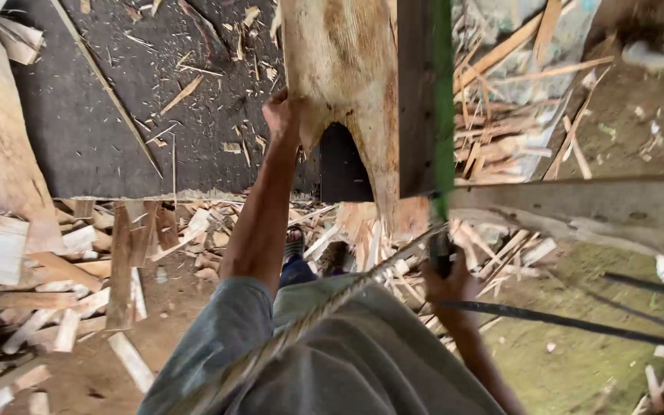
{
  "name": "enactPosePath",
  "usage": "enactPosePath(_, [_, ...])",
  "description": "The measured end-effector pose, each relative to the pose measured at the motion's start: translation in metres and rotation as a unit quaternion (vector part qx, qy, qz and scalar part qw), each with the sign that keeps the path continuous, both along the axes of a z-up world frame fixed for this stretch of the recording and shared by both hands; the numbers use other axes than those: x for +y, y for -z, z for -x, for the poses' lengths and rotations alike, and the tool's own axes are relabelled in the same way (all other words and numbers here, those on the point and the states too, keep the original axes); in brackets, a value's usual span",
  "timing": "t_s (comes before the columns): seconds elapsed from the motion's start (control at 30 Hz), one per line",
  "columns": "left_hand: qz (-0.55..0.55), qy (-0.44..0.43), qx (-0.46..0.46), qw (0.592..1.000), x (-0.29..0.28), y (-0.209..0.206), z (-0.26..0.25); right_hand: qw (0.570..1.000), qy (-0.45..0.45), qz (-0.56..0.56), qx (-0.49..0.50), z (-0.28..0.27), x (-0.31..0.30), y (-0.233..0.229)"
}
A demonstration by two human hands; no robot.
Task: Manually sawing or shaving thin layers off large wooden planks using a lever-operated saw.
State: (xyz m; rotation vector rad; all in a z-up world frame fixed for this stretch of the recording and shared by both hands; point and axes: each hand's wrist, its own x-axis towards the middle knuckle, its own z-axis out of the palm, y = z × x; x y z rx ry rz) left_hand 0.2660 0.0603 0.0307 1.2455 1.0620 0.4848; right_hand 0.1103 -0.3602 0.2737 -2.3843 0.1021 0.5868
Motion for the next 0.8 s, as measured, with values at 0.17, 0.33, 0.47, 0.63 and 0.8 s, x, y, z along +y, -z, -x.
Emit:
enactPosePath(0.17, [0.001,0.052,0.047,0.998,0.009,-0.044,0.024,0.997,-0.051,0.034,-0.038,0.031,-0.025,0.157])
enactPosePath(0.33, [-0.017,0.170,0.114,0.979,0.032,-0.022,0.012,0.998,0.004,-0.008,0.066,0.017,-0.003,0.050])
enactPosePath(0.47, [0.068,0.238,0.097,0.964,0.052,-0.050,-0.015,0.996,0.018,-0.053,0.074,0.008,-0.009,0.000])
enactPosePath(0.63, [0.059,0.215,0.048,0.974,0.033,-0.104,0.025,0.997,0.010,-0.067,0.043,0.010,-0.006,-0.024])
enactPosePath(0.8, [0.053,0.190,0.019,0.980,0.025,-0.098,0.061,0.997,0.019,-0.058,0.047,0.008,0.002,-0.033])
